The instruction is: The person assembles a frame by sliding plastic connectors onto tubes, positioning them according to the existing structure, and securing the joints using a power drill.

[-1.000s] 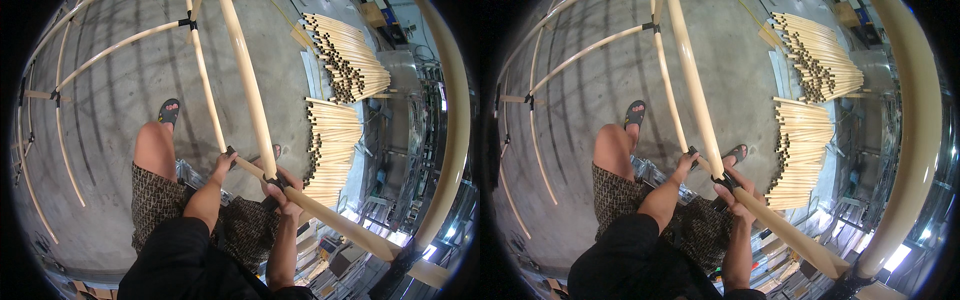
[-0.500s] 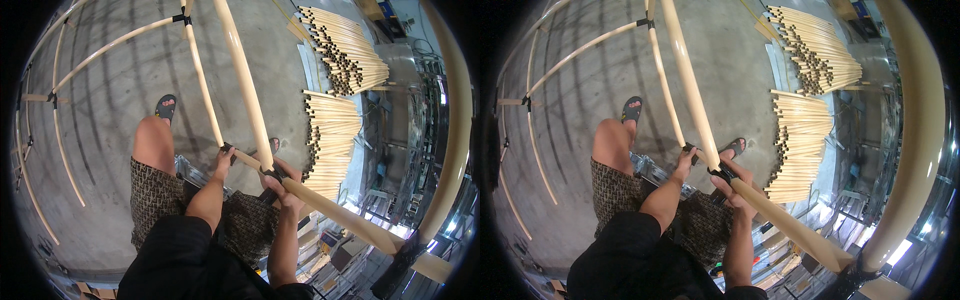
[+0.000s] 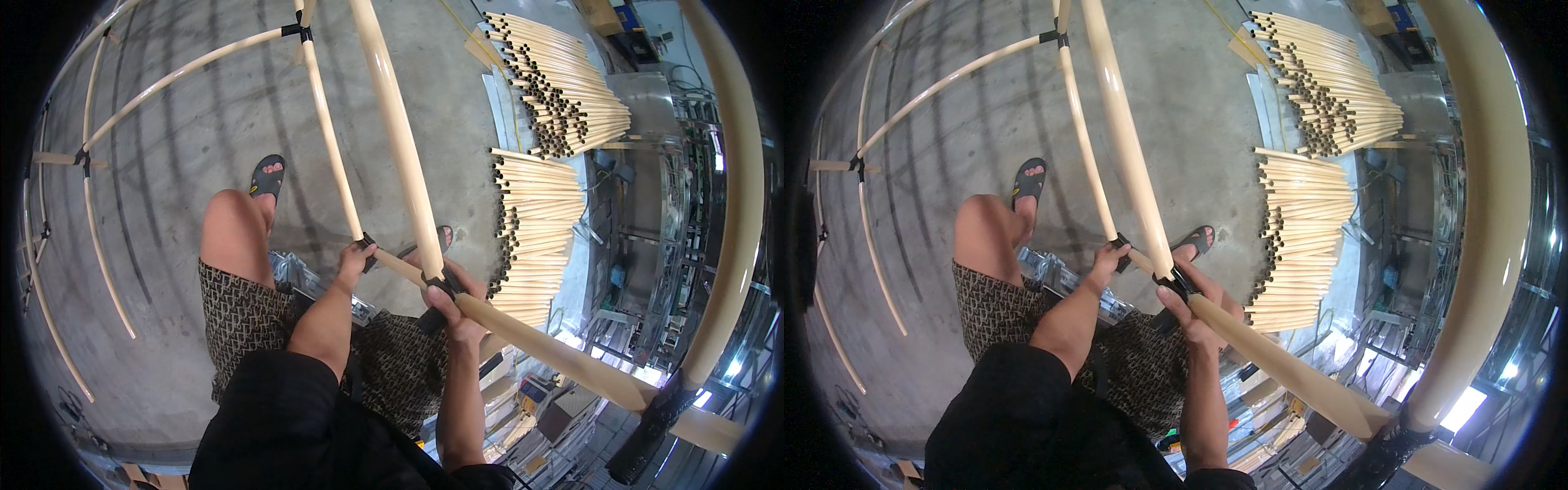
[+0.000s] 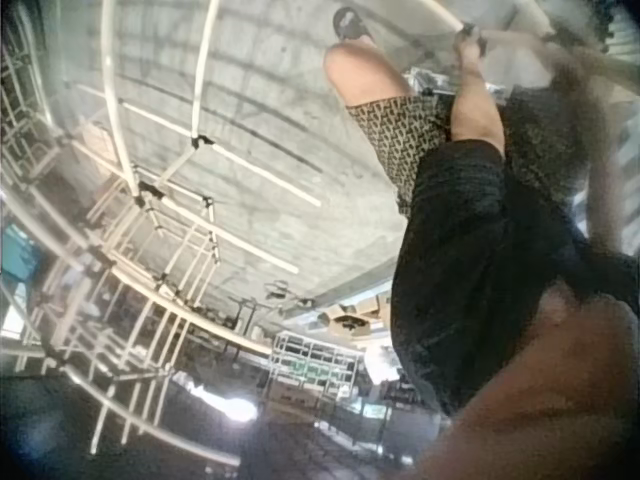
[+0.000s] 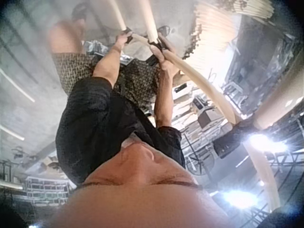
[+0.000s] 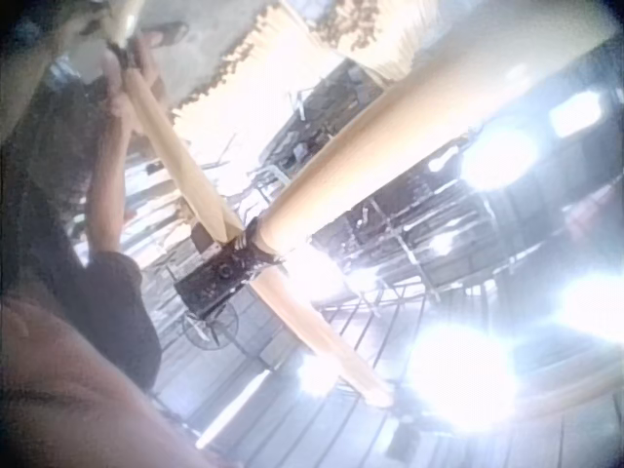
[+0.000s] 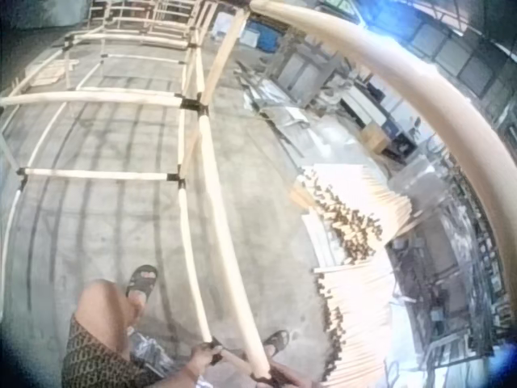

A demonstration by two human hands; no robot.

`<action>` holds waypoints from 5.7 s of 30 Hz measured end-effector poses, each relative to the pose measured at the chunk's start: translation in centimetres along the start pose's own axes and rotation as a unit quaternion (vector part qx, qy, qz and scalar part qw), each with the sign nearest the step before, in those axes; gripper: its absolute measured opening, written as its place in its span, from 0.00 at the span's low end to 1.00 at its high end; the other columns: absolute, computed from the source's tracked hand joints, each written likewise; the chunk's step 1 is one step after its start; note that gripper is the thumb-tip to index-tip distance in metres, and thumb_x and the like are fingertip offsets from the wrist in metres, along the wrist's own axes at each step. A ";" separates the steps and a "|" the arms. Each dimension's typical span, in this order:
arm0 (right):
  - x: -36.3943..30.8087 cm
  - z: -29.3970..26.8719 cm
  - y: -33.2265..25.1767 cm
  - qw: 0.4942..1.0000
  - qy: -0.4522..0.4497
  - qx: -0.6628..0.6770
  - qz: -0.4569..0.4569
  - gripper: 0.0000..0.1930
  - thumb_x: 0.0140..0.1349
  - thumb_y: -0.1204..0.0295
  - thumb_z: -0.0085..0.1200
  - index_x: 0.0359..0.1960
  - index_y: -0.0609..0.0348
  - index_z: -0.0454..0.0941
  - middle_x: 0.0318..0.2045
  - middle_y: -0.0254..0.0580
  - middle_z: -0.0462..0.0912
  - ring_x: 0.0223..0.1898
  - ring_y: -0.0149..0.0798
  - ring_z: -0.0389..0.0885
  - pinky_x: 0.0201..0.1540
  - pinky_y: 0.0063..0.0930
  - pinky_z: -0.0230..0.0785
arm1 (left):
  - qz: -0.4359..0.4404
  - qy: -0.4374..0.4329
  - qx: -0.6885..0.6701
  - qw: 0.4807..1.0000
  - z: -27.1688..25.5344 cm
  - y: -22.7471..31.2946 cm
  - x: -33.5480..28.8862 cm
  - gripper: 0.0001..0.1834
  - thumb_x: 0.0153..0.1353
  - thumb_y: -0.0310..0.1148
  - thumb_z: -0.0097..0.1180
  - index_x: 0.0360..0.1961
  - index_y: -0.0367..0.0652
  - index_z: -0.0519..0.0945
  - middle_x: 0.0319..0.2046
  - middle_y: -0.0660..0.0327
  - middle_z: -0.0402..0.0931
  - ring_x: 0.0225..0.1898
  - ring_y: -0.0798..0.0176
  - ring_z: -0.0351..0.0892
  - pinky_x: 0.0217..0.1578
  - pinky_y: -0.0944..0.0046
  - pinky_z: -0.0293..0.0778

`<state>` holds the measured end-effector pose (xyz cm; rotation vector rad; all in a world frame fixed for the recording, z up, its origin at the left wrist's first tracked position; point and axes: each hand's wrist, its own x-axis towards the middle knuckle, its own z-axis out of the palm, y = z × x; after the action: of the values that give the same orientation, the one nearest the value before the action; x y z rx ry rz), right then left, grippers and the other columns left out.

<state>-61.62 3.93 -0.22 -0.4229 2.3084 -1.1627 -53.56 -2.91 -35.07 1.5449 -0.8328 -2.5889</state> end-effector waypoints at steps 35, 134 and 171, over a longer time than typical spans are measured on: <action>0.2 -0.7 -0.2 0.999 -0.039 0.002 0.019 0.30 0.46 0.57 0.74 0.53 0.52 0.83 0.34 0.32 0.87 0.29 0.21 0.79 0.34 0.15 0.69 | -0.032 -0.043 -0.042 0.998 -1.0 1.4 0.9 0.16 0.48 0.24 0.73 0.38 0.34 0.82 0.33 0.58 0.83 0.34 0.62 0.84 0.35 0.62 0.80; -0.9 6.7 -2.0 0.904 0.288 0.272 -0.161 0.12 0.69 0.73 0.49 0.48 0.69 0.71 0.49 0.53 0.78 0.50 0.41 0.79 0.53 0.34 0.75 | 0.190 -0.127 -0.218 0.949 14.2 38.0 -14.0 0.19 0.65 0.45 0.60 0.31 0.45 0.66 0.18 0.69 0.60 0.16 0.72 0.60 0.15 0.68 0.61; 0.1 -2.3 -2.8 0.932 0.055 0.259 -0.248 0.15 0.61 0.71 0.60 0.47 0.65 0.78 0.37 0.37 0.85 0.39 0.33 0.82 0.44 0.30 0.74 | 0.409 -0.507 0.325 0.685 19.1 31.8 -41.0 0.24 0.56 0.33 0.69 0.51 0.35 0.77 0.42 0.56 0.81 0.41 0.65 0.82 0.45 0.63 0.76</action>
<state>-62.88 3.78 3.18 -0.7741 1.9138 -2.0143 -56.19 -10.62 19.61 -0.5737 -2.0034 -2.2207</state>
